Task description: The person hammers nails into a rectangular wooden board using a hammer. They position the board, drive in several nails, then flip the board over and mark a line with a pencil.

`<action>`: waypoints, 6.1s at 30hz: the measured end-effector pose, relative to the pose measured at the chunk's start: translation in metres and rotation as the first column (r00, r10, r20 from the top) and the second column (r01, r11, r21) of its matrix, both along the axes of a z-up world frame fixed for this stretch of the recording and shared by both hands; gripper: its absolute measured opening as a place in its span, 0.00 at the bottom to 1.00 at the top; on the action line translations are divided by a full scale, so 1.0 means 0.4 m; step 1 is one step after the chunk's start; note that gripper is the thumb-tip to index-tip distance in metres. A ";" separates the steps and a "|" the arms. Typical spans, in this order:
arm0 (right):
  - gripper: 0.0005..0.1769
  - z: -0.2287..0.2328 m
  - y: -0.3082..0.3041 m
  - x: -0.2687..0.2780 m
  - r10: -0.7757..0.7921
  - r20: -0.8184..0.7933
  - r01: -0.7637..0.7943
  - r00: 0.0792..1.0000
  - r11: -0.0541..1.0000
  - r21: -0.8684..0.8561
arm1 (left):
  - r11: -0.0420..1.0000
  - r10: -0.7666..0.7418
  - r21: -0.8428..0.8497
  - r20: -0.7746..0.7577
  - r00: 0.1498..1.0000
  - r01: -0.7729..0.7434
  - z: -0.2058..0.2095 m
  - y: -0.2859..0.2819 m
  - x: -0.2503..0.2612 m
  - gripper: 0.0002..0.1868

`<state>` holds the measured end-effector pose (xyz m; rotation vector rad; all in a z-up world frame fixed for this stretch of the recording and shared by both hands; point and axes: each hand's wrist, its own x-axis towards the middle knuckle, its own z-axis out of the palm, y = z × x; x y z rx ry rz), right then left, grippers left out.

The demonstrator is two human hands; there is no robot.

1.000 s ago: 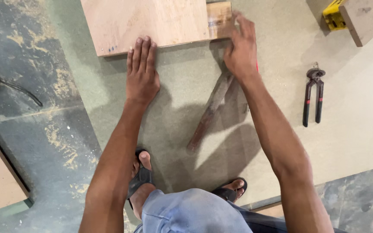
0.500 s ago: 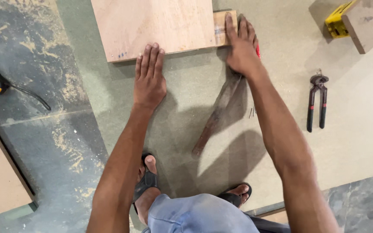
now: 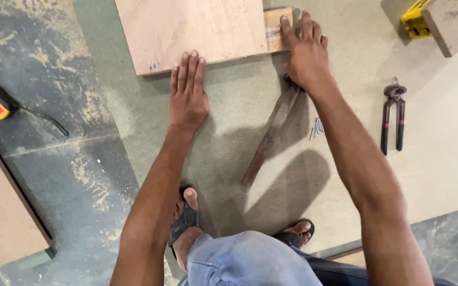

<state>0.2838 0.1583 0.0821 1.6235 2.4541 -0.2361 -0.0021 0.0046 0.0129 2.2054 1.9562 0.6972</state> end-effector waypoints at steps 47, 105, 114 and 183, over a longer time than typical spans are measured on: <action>0.55 -0.151 -0.294 -0.429 -0.661 -0.647 0.155 -0.382 0.644 -0.749 | 0.903 0.206 -0.385 -0.007 0.979 -0.193 0.038 -0.145 -0.247 0.36; 0.42 -0.127 -0.439 -0.573 -0.810 -0.552 -0.040 -0.200 0.569 -0.821 | 0.929 0.305 -0.309 0.332 0.893 -0.202 0.009 -0.178 -0.281 0.35; 0.49 -0.141 -0.330 -0.533 -0.456 -0.120 -0.280 -0.882 0.711 -0.645 | 0.935 0.253 -0.300 0.195 0.947 -0.188 0.014 -0.228 -0.269 0.36; 0.03 -0.142 -0.282 -0.461 -0.696 -0.470 0.095 -0.542 0.506 -0.858 | 0.886 0.345 -0.334 0.007 0.939 -0.323 -0.006 -0.207 -0.261 0.38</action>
